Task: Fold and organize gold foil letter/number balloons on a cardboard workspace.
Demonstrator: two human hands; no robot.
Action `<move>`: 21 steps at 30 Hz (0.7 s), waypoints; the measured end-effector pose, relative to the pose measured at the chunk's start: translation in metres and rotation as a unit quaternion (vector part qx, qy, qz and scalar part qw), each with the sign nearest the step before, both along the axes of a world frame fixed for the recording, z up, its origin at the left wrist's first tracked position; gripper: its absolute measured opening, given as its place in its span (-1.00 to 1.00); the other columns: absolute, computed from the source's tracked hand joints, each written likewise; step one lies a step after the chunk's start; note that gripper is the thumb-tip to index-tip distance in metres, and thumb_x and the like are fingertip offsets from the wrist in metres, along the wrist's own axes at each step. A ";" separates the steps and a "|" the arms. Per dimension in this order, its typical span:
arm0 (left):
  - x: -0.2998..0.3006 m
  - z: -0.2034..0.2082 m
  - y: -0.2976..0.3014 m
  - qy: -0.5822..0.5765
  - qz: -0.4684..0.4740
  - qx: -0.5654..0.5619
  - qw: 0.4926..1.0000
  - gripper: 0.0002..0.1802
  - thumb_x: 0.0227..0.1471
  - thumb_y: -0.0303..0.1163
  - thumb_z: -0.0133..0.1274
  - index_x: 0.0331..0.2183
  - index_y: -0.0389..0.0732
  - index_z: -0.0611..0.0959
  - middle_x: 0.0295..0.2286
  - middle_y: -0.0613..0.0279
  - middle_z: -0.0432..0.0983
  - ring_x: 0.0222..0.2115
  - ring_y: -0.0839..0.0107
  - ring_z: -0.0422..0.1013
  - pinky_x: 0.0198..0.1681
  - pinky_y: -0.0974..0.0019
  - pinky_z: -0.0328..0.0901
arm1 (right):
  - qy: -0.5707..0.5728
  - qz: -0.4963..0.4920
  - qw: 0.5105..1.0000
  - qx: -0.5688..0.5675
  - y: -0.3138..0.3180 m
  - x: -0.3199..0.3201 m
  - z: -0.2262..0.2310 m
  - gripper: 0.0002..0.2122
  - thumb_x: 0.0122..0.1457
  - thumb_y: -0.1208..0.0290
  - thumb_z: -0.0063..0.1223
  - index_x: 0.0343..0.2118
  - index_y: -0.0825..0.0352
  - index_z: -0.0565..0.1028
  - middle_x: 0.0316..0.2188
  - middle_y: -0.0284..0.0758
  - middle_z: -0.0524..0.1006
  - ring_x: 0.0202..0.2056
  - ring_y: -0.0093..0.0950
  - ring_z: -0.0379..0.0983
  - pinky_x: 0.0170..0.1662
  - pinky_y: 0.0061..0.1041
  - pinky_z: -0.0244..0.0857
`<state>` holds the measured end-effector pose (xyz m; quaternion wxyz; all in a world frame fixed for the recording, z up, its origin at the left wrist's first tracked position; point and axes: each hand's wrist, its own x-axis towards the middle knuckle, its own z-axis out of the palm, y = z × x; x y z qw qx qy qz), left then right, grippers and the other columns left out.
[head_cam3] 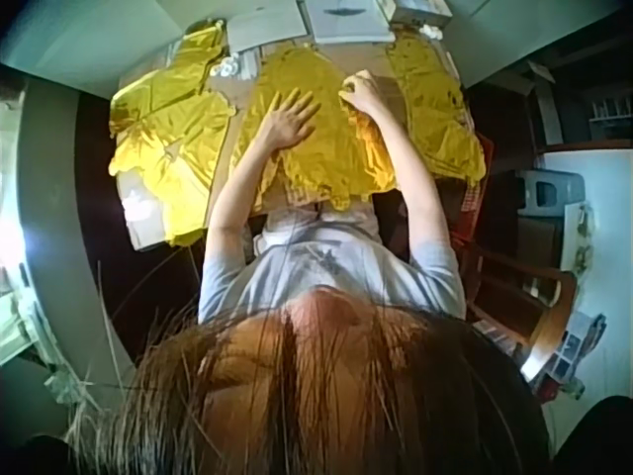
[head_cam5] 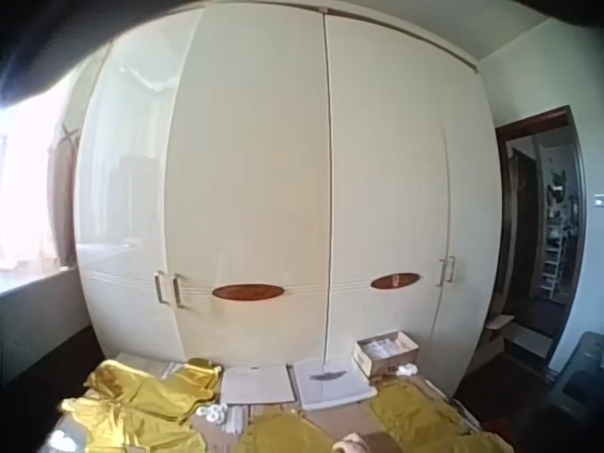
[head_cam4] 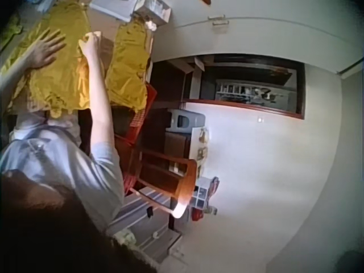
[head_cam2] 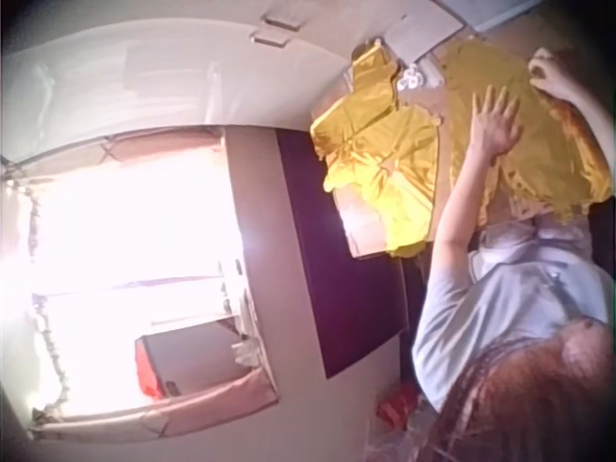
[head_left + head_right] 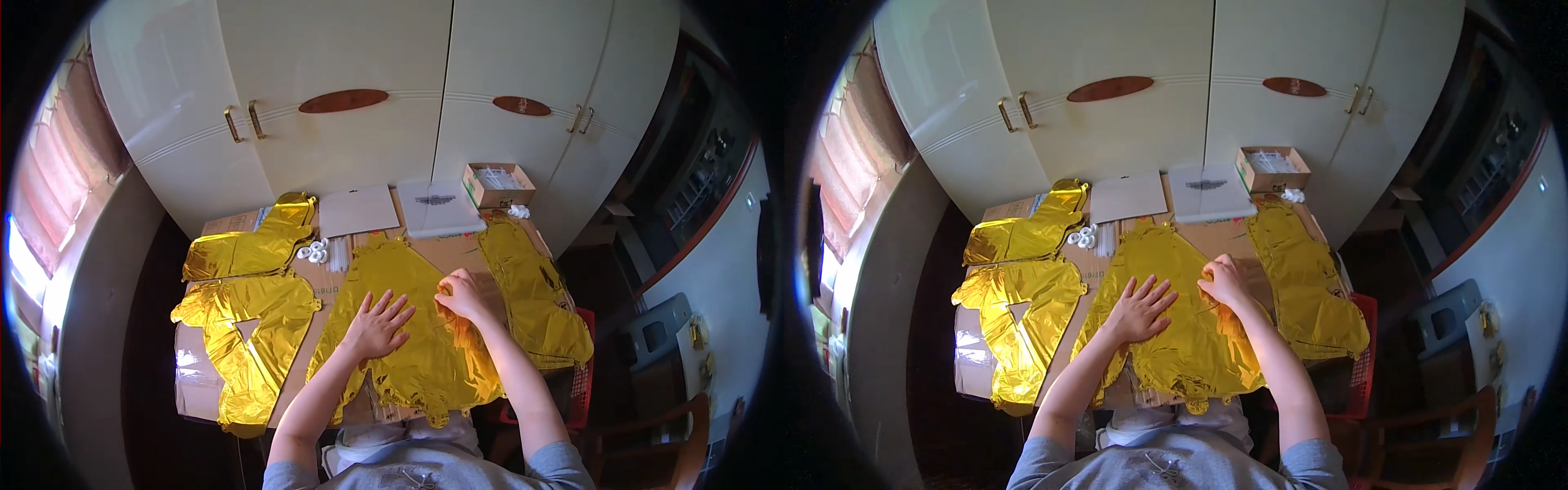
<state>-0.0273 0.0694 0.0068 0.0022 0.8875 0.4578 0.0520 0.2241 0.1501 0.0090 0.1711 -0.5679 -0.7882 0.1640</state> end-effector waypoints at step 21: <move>-0.005 -0.003 0.000 -0.006 0.003 -0.003 1.000 -0.29 0.16 0.19 -0.30 0.27 0.15 0.16 0.28 0.26 0.01 0.31 0.14 -0.13 0.32 -0.16 -0.28 | 0.328 0.049 0.906 -0.264 -0.036 -0.004 0.025 -0.61 0.30 0.27 -0.19 0.08 0.42 0.39 0.09 -0.19 0.43 0.12 -0.36 0.31 0.19 -0.42 0.11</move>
